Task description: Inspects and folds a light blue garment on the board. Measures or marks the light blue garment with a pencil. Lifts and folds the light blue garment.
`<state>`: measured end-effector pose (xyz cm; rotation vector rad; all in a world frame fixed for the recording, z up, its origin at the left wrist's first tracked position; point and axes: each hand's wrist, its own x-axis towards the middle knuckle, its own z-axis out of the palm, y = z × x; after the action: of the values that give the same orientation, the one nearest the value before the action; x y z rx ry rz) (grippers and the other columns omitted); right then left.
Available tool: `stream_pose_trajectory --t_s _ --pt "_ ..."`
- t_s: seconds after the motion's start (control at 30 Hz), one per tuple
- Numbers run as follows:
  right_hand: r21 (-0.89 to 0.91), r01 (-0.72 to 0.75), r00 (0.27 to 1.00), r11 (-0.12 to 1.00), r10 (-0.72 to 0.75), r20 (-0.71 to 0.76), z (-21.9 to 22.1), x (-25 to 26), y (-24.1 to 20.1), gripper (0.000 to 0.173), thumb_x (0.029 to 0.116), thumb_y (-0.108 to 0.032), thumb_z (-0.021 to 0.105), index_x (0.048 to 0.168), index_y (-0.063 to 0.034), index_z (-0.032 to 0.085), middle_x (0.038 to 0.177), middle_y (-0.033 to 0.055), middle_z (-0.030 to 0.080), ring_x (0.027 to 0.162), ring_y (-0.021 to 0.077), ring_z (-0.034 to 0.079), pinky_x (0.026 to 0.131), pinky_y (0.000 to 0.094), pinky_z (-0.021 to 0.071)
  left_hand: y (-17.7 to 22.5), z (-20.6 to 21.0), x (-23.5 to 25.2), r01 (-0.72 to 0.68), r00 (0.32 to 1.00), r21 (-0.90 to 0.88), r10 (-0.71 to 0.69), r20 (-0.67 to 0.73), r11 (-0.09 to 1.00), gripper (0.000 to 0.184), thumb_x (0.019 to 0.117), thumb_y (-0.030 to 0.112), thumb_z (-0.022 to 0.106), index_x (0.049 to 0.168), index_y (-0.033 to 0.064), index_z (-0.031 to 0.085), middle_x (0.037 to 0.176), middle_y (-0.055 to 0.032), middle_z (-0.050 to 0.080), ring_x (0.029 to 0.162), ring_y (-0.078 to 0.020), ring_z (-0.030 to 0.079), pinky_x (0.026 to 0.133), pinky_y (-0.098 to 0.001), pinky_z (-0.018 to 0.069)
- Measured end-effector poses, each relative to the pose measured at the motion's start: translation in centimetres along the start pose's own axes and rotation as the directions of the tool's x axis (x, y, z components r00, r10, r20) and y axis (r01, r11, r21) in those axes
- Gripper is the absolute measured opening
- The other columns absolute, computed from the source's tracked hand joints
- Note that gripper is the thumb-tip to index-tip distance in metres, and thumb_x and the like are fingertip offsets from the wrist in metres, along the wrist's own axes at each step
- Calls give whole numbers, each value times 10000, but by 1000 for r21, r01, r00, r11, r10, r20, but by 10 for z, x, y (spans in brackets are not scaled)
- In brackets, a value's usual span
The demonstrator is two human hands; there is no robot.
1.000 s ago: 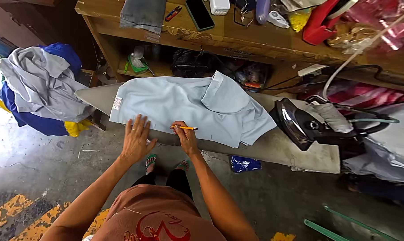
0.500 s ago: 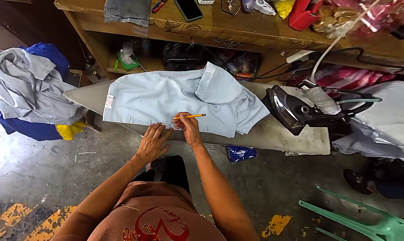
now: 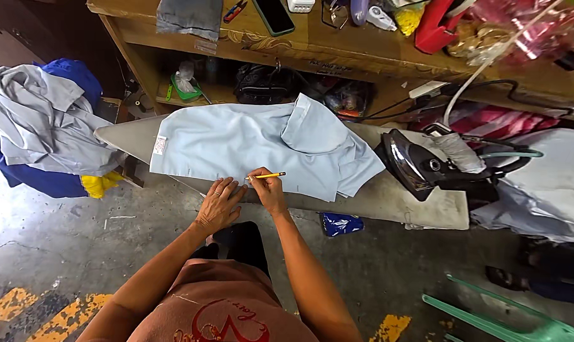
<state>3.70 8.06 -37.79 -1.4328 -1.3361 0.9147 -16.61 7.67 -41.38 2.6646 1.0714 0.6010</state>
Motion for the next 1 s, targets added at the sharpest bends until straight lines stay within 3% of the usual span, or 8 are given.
stream_pose_trajectory --t_s 0.37,0.77,1.0 --pt "-38 -22 999 999 23 37 1 -1 1 151 972 -96 577 957 -35 714 749 1 656 648 25 576 618 210 489 -1 -3 0 -8 1000 1 8 -15 1000 524 954 367 588 1461 237 577 1412 -117 617 1373 -322 528 1186 -503 363" --pt "-131 -28 996 991 38 78 -1 1 2 150 972 -127 578 958 -65 714 733 7 640 625 60 564 601 255 483 -2 0 -1 -9 1000 6 10 -17 1000 503 976 375 546 1460 241 581 1422 -102 613 1388 -310 513 1196 -495 347" --pt "-271 66 991 960 -32 130 -3 3 -5 165 970 -129 578 949 -39 715 737 51 636 616 111 564 590 292 485 2 -1 1 3 1000 -19 -3 -15 1000 493 961 359 573 1436 231 603 1420 -105 616 1387 -313 518 1189 -507 356"
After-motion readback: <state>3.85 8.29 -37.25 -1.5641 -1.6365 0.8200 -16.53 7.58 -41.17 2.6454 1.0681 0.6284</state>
